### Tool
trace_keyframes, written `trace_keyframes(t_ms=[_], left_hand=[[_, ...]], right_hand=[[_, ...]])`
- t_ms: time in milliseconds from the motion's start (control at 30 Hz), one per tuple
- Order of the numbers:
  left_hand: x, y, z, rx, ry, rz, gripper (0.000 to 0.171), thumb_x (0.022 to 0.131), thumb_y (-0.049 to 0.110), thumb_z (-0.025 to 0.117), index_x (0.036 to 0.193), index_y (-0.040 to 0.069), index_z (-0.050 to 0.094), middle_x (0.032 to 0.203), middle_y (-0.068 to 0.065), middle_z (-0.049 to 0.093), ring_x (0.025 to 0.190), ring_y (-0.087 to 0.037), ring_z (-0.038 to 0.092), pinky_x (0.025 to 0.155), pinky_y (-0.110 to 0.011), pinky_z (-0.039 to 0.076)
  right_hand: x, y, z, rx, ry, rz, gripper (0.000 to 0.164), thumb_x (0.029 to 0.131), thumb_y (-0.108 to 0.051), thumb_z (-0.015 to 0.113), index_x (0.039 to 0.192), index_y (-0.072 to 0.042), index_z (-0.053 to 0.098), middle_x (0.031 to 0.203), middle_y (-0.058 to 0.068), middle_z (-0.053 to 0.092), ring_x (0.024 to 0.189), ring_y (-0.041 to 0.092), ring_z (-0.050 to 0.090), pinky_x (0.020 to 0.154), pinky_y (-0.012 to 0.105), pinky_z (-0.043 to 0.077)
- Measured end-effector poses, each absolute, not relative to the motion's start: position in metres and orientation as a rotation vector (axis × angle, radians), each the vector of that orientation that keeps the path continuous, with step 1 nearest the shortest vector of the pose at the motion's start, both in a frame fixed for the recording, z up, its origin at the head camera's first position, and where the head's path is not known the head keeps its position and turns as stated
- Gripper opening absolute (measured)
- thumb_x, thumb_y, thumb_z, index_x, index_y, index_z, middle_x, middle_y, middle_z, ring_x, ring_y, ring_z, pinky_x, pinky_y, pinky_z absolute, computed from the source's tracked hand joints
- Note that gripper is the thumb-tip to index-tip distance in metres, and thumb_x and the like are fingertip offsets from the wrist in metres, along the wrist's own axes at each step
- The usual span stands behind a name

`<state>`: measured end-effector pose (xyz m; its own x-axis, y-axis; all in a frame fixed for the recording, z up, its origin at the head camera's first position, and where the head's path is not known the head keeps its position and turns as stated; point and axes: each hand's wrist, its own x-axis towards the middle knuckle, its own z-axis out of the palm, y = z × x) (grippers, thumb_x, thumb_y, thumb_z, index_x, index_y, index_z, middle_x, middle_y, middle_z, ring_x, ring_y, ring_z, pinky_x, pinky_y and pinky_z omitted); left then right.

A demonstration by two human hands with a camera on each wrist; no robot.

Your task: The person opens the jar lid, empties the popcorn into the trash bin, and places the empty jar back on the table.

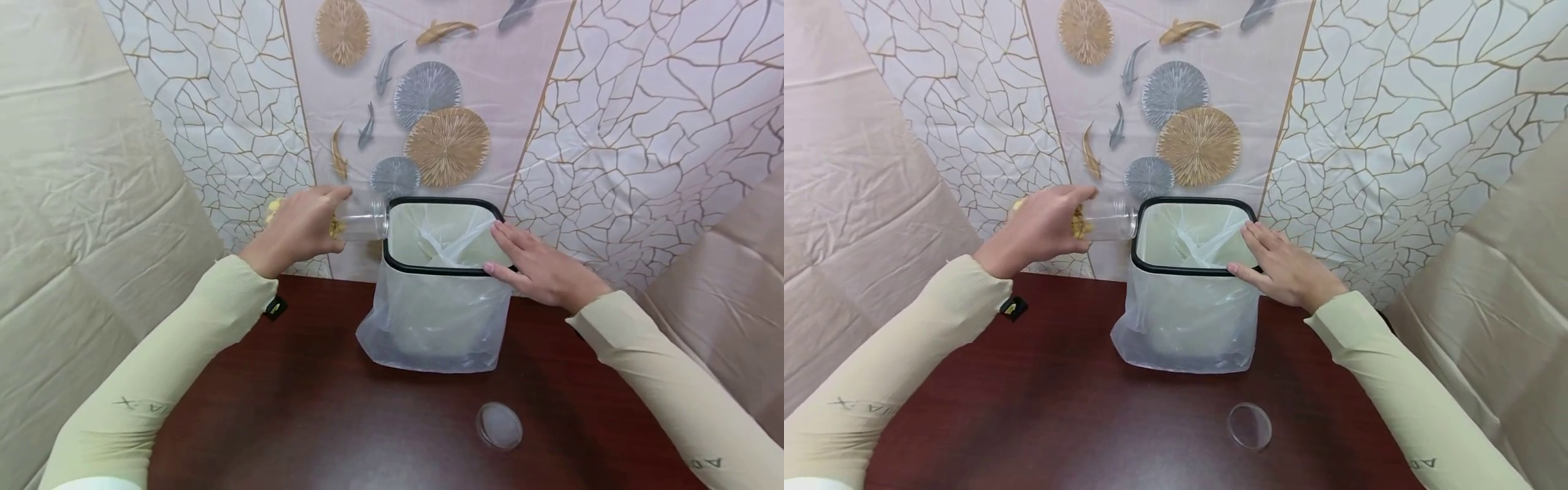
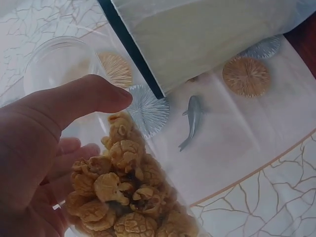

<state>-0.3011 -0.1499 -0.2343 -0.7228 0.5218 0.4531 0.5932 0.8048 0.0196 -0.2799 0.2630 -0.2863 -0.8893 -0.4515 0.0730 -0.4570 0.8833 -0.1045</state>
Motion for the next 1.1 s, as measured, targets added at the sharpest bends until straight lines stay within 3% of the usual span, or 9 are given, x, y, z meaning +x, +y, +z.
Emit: trace_keyframes(t_ms=[133,400,567,733,900,1100], left_hand=[[-0.306,-0.141,-0.231,-0.892,-2.517,-0.145,0.078,0.068,0.014,0.092,0.138,0.001,0.060,0.133,-0.018,0.072,0.113,-0.040,0.071,0.096,-0.054,0.057],[-0.312,-0.120,-0.228,-0.981,-2.355,0.037,0.052,0.066,0.007,0.091,0.107,0.003,0.059,0.100,-0.012,0.071,0.095,-0.037,0.071,0.087,-0.050,0.058],[-0.313,-0.107,-0.221,-1.031,-2.283,0.178,0.047,0.071,0.001,0.085,0.111,0.000,0.061,0.101,-0.014,0.072,0.103,-0.039,0.073,0.102,-0.049,0.056],[-0.313,-0.098,-0.216,-1.069,-2.268,0.289,0.053,0.079,0.005,0.085,0.126,-0.002,0.062,0.119,-0.019,0.074,0.115,-0.038,0.071,0.111,-0.049,0.052],[-0.313,-0.091,-0.215,-1.090,-2.166,0.396,0.041,0.084,-0.005,0.074,0.124,-0.003,0.065,0.115,-0.018,0.075,0.112,-0.035,0.073,0.108,-0.045,0.054],[-0.316,-0.085,-0.214,-1.120,-2.038,0.524,0.027,0.088,-0.013,0.063,0.112,-0.001,0.068,0.105,-0.014,0.075,0.102,-0.032,0.073,0.095,-0.041,0.056]], right_hand=[[-0.280,0.263,-0.288,0.737,-2.990,0.183,0.084,0.110,-0.057,0.040,0.169,-0.005,0.013,0.178,0.018,0.010,0.164,0.041,0.012,0.130,0.063,0.017],[-0.280,0.263,-0.289,0.736,-2.980,0.179,0.083,0.110,-0.057,0.040,0.169,-0.004,0.015,0.178,0.019,0.012,0.164,0.041,0.013,0.130,0.063,0.018],[-0.280,0.263,-0.289,0.730,-2.978,0.170,0.084,0.109,-0.057,0.040,0.169,-0.004,0.015,0.178,0.019,0.012,0.164,0.041,0.014,0.130,0.062,0.018],[-0.281,0.264,-0.288,0.730,-2.980,0.165,0.084,0.109,-0.058,0.040,0.168,-0.003,0.015,0.178,0.019,0.012,0.164,0.042,0.014,0.131,0.062,0.017],[-0.281,0.263,-0.287,0.720,-2.980,0.157,0.085,0.109,-0.059,0.039,0.169,-0.004,0.016,0.178,0.018,0.013,0.164,0.041,0.013,0.131,0.062,0.017],[-0.281,0.263,-0.288,0.717,-2.984,0.148,0.085,0.109,-0.059,0.039,0.168,-0.003,0.016,0.177,0.020,0.013,0.164,0.042,0.013,0.131,0.062,0.017]])
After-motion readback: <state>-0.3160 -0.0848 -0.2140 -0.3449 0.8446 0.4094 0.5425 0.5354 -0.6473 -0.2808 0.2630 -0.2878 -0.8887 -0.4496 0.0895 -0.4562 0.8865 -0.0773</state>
